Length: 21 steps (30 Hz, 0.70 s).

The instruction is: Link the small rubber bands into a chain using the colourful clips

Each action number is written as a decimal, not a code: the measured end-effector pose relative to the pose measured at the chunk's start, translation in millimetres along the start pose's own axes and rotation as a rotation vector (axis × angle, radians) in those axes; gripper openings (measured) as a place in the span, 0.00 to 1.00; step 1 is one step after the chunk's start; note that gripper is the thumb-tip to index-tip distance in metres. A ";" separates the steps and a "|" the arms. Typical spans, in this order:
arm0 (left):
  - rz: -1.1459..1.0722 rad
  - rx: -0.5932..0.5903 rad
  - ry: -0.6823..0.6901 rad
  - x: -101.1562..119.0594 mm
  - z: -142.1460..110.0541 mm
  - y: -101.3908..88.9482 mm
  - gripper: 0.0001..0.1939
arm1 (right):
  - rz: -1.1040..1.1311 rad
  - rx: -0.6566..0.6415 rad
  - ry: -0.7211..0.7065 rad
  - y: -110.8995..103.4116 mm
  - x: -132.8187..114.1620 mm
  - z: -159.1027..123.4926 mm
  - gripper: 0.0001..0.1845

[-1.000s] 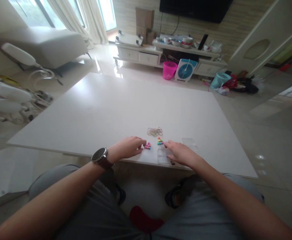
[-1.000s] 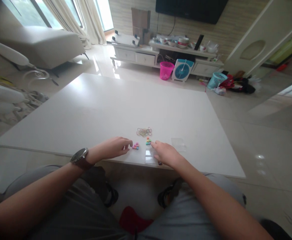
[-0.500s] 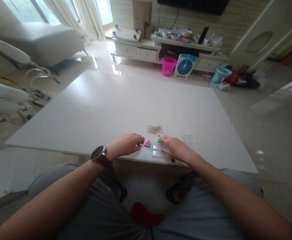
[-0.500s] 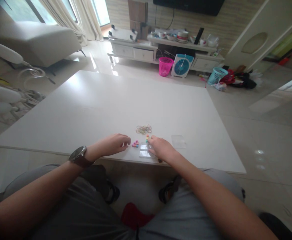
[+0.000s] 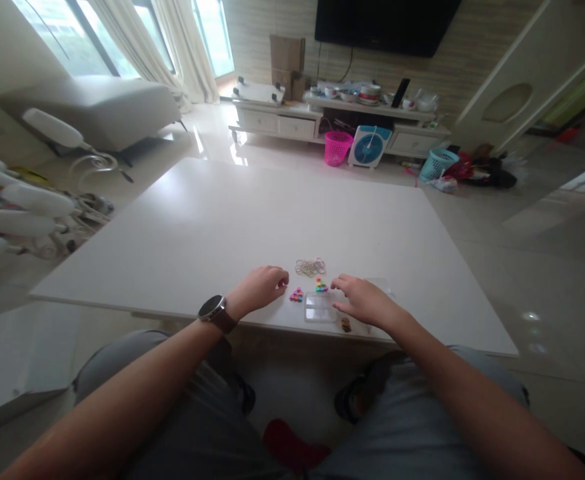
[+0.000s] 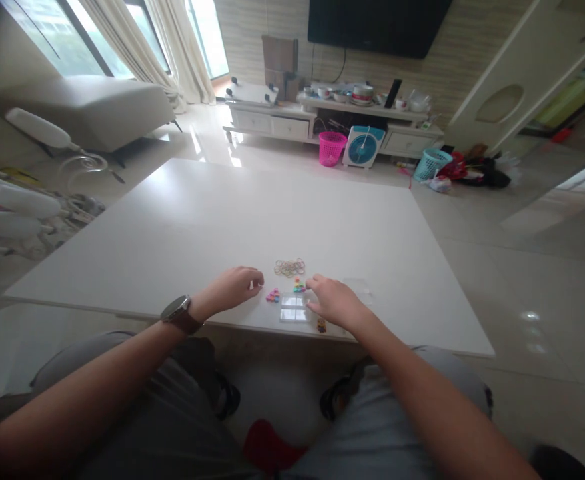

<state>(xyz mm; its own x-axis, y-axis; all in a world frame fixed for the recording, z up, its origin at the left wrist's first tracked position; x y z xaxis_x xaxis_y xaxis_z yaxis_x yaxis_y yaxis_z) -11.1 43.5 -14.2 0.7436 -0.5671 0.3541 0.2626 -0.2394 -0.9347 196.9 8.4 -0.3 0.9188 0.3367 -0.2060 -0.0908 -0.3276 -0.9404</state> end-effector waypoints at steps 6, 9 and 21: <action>-0.020 0.066 -0.105 -1.6 20.4 0.2 0.09 | 0.002 -0.010 -0.030 -6.9 -8.5 -11.0 0.13; -0.046 0.111 -0.136 -2.3 36.8 3.0 0.09 | 0.017 -0.015 -0.052 -10.6 -13.4 -13.9 0.12; -0.066 0.116 -0.132 -4.2 75.5 29.0 0.14 | -0.011 -0.002 -0.068 -14.3 -17.6 -24.1 0.13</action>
<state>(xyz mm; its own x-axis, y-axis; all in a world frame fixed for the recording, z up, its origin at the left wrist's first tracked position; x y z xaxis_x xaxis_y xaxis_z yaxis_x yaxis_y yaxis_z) 39.8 98.4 -45.1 0.7950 -0.4427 0.4146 0.3766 -0.1755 -0.9096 191.3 -14.0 23.3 0.8916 0.3992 -0.2136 -0.0800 -0.3255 -0.9421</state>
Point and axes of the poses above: each hand's wrist, its own z-axis towards the middle knuckle, its own y-axis out of the palm, x = y × z, the point moved 6 cm from there along z, towards the middle knuckle, and after that the axes turned 4 degrees about y, right-handed, at the moved point
